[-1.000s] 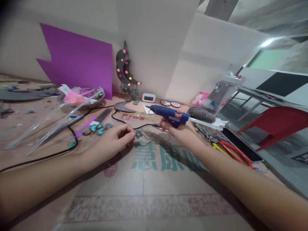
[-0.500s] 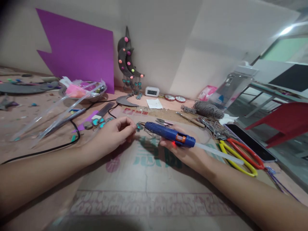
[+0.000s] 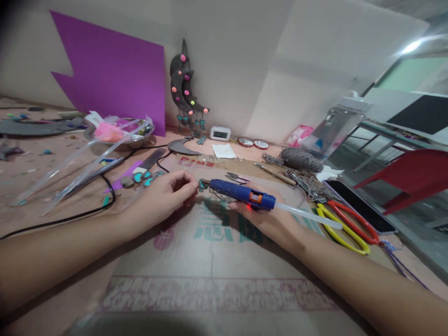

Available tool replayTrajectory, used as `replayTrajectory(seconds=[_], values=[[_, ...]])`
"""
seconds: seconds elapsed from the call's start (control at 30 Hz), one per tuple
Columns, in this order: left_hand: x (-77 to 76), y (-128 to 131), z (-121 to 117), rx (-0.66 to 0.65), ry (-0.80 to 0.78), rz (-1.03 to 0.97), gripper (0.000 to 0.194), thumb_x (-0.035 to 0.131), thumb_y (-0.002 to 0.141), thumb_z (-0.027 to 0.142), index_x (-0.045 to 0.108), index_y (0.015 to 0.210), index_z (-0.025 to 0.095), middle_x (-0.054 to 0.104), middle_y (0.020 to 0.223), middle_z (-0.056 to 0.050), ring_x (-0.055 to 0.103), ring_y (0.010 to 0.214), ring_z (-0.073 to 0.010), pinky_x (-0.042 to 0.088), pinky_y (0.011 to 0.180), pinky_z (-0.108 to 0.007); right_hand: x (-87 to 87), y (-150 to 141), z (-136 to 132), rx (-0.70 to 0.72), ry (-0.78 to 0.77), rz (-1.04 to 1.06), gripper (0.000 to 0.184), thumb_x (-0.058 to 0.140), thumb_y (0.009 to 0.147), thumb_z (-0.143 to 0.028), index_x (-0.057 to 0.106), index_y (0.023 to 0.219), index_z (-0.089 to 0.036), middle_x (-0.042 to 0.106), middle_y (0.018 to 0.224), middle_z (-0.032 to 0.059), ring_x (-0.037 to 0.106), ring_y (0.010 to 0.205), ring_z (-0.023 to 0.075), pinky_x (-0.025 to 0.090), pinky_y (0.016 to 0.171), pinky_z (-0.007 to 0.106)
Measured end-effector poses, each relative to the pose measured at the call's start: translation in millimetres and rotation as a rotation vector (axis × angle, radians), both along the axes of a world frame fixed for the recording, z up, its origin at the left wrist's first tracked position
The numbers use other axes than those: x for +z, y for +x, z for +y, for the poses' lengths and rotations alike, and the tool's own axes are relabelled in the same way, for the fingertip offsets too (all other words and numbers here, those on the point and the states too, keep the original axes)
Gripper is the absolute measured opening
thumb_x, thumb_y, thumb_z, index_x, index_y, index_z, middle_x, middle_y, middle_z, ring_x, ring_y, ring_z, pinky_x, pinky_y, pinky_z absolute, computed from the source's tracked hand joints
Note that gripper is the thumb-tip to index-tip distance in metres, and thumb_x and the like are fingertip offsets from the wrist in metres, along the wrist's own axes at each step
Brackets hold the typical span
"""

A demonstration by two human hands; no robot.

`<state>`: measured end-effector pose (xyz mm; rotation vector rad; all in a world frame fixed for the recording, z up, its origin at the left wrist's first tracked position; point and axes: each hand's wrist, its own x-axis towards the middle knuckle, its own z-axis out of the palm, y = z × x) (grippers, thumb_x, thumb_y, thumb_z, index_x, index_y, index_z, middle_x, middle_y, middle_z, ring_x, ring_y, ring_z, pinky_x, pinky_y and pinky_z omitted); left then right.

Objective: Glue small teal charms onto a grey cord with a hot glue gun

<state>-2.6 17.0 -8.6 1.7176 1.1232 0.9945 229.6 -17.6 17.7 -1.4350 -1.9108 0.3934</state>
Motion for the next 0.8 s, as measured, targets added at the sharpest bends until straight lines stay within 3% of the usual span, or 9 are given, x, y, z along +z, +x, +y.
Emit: replayTrajectory(seconds=[0.8], values=[[1.7,-0.3,-1.7,-0.026,-0.058,-0.025,0.023,0.053,0.090,0.040,0.054,0.078,0.020,0.056,0.060,0.004,0.047,0.046,-0.0093,0.034,0.045,-0.021,-6.3,1.8,3.2,0.047,-0.066,0.094,0.013,0.071,0.076,-0.039,0.068,0.084,-0.030,0.075,0.085,0.0014,0.072,0.081,0.0288,0.062,0.077,0.043]])
